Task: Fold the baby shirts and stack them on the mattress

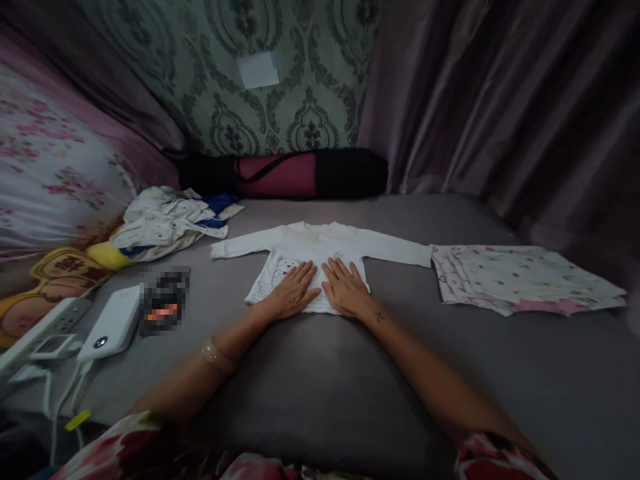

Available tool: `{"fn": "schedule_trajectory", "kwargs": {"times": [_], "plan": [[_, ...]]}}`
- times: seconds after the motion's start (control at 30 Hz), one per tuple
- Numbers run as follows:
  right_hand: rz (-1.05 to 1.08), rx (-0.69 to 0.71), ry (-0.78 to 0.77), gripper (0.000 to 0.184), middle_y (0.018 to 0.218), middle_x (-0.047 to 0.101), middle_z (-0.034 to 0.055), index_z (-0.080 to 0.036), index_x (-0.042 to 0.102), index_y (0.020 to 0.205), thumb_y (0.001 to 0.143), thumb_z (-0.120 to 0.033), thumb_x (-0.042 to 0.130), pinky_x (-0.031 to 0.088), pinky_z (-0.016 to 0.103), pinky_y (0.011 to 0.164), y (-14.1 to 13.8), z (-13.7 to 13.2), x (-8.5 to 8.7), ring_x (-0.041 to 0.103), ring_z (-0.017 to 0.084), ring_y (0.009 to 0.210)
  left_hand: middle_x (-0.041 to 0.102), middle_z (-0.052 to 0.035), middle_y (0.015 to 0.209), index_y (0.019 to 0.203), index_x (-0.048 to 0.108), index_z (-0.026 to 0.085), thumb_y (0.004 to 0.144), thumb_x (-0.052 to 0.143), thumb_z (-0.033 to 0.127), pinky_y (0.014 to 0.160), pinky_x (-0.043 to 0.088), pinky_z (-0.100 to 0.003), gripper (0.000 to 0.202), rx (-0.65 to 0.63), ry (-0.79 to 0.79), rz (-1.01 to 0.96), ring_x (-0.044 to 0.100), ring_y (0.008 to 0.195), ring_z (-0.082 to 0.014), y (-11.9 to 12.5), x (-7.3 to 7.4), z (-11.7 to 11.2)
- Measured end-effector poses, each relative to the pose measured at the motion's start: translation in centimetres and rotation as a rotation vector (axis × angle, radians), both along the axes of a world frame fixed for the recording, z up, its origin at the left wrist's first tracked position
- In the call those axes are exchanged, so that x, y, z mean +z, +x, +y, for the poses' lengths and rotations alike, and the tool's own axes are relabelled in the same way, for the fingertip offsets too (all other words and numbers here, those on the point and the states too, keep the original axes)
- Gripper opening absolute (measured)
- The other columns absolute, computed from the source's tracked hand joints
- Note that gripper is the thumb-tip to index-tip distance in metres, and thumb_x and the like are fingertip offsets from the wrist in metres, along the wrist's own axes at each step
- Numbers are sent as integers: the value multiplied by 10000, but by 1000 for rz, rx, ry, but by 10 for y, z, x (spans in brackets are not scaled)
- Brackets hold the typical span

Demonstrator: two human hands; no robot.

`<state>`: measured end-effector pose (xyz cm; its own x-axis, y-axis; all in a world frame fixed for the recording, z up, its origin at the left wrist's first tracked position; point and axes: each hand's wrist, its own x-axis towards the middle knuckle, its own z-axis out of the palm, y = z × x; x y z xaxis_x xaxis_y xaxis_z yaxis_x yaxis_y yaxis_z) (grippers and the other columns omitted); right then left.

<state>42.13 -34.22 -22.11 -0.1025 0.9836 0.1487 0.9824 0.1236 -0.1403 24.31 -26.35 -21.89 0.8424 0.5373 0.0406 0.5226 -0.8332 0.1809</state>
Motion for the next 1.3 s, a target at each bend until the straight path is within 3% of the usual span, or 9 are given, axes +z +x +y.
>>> {"fn": "schedule_trajectory", "kwargs": {"times": [0.17,0.33,0.53,0.63,0.77,0.83,0.97,1.1,1.3], "plan": [[-32,-5,-50,546,1539,316,146,-111,373,1475,987,-349,310,171,516,1157,2,3,4,259,293,1423,255,-190,1560,1474,296,62,982,302,497,1168,225,-481,657,10,33,67,207,1454,-312,0,8,0],[57,-69,-68,495,1468,444,123,-159,482,1401,1007,-367,267,189,468,1155,17,32,22,364,242,1372,554,-168,1324,1236,549,129,953,405,473,1044,396,-422,468,-6,34,64,519,1233,-288,17,36,18],[62,-280,-142,589,1577,214,138,-73,304,1499,1007,-394,260,89,500,1173,23,61,15,134,261,1462,361,-198,1494,1370,405,83,941,455,373,1095,340,-408,521,43,-26,133,329,1393,-298,47,39,24],[104,-272,-203,583,1578,209,136,-87,316,1497,1005,-397,278,94,510,1170,26,67,14,149,268,1459,441,-182,1436,1339,453,98,932,471,373,1073,366,-418,492,5,-57,189,399,1343,-308,51,43,25],[352,-286,-152,508,1494,412,106,-142,402,1459,1000,-342,322,268,341,1130,58,73,32,372,194,1371,591,-137,1254,1141,596,154,924,480,363,984,436,-429,323,-4,-31,231,542,1177,-298,55,58,35],[419,-457,-57,467,1382,541,120,-137,460,1417,988,-275,338,368,280,1041,87,71,42,505,183,1258,625,-124,1196,1119,606,169,933,462,358,947,458,-414,302,30,-30,212,567,1133,-290,60,61,43],[219,-970,-4,389,1166,644,197,-104,639,1209,913,-149,391,424,394,926,146,45,47,563,303,1147,648,-116,1158,1157,603,163,937,437,278,935,467,-376,299,72,-12,50,572,1116,-261,77,53,61],[18,-1068,10,349,1128,630,209,-91,688,1081,858,-118,421,366,482,938,180,20,33,475,357,1182,666,-118,1124,1123,632,161,912,434,191,963,458,-385,291,31,12,-75,587,1092,-245,104,38,82],[25,-1128,-17,355,1178,587,205,-96,698,1068,866,-156,412,328,510,934,190,19,23,425,379,1193,659,-116,1143,1114,637,162,847,440,74,1006,450,-380,344,-70,-66,-278,586,1098,-212,149,13,110]]}}
